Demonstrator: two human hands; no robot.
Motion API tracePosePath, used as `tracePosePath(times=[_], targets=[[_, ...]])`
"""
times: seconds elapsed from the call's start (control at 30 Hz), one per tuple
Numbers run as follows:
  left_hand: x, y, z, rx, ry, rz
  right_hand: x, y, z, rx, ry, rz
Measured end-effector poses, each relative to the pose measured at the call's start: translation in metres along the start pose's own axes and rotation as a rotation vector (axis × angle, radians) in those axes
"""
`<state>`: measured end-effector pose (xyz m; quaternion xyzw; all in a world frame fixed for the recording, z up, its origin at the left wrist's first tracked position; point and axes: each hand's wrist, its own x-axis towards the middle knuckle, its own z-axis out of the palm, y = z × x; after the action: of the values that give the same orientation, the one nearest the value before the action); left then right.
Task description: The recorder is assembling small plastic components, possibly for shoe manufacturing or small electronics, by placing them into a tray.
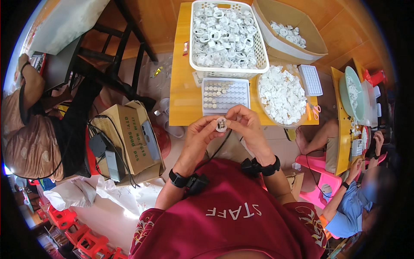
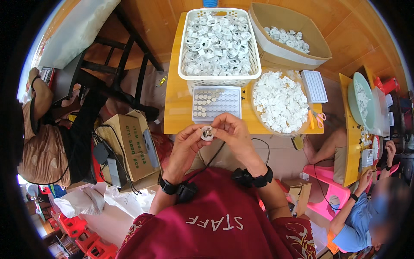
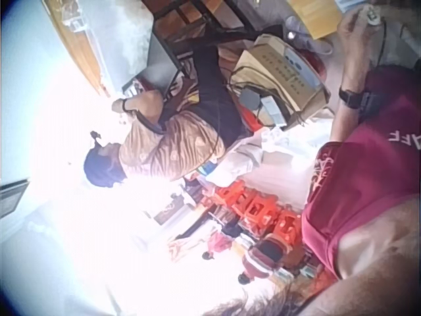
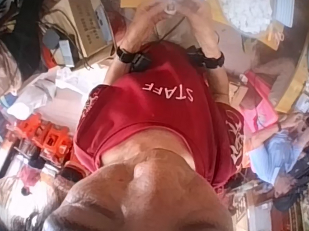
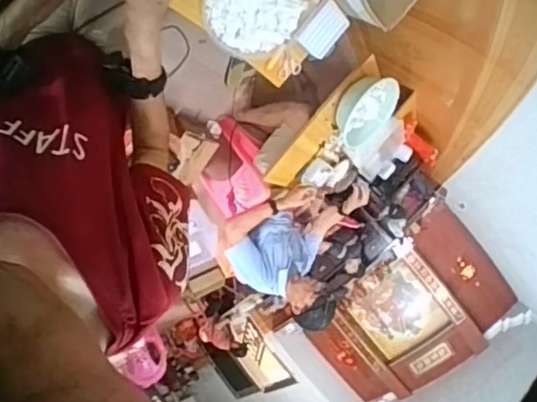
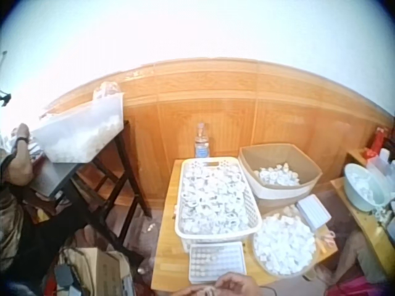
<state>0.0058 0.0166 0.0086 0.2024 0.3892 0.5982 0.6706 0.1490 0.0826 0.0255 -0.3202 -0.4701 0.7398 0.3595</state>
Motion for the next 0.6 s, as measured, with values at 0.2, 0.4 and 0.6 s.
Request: tracePosePath(times=[0.2, 0.4, 0.6], targets=[[0.001, 0.000, 0.004, 0.049, -0.004, -0.032, -0.003, 0.008, 0.000, -0.168, 0.063, -0.049], [0.000, 0.000, 0.005, 0.060, 0.014, 0.030, -0.006, 0.015, 0.010, -0.167, 0.168, -0.141], [0.004, -0.002, 0.009, -0.047, -0.043, -0.027, -0.008, -0.011, -0.030, -0.649, 0.435, -0.357]])
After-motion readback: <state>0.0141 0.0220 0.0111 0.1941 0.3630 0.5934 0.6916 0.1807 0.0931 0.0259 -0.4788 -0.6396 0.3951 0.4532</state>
